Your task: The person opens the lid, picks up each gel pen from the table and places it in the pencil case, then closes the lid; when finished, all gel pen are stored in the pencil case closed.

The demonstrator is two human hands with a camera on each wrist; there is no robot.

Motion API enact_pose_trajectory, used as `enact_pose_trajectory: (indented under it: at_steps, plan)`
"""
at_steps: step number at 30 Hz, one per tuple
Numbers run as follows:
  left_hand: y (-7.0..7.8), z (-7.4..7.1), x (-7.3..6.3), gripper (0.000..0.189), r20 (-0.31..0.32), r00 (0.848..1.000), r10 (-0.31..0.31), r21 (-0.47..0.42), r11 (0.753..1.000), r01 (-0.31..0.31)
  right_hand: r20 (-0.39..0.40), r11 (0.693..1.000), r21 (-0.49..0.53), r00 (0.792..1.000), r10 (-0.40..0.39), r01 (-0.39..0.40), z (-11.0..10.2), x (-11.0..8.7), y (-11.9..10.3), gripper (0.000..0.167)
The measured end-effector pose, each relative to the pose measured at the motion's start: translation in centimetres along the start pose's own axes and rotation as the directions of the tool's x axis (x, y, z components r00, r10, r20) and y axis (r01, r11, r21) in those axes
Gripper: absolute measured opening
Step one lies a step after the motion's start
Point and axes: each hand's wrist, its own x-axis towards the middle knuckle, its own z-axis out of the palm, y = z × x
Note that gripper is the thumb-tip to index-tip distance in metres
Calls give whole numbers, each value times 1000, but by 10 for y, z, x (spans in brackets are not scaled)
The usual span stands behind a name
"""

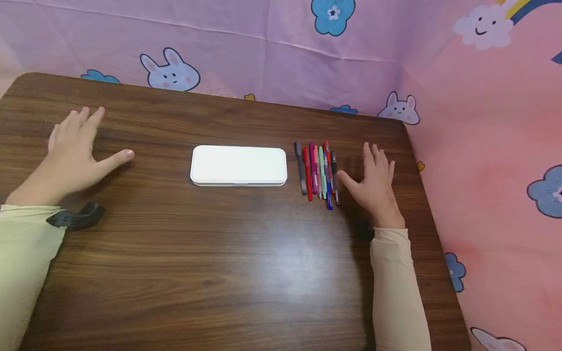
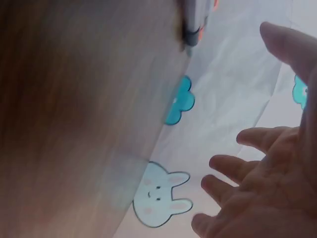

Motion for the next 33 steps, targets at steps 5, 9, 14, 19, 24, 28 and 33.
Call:
enact_pose_trajectory:
  at_steps: [5,9,14,19,24,28,33]
  plan:
    - [24,8,-1,97,0,997,72,-202,977,-70,-5,996,71,998,-56,56,5,-2,-26,96]
    - [53,25,0,95,45,992,120,-334,937,-98,24,986,61,988,-155,153,14,0,-61,92]
    - [80,47,8,104,144,974,175,-373,921,-110,109,923,-45,921,-375,381,38,15,-111,92]
    - [89,66,18,115,175,958,228,-325,932,-162,217,858,-113,855,-471,501,56,33,-139,85]
    - [87,83,22,120,176,944,279,-271,936,-226,310,837,-134,825,-473,531,60,46,-146,73]
    - [86,91,23,116,147,946,288,-245,937,-247,405,834,-132,797,-448,536,56,51,-149,72]
    - [89,91,23,109,117,948,296,-235,936,-263,458,806,-175,772,-441,565,49,54,-151,67]
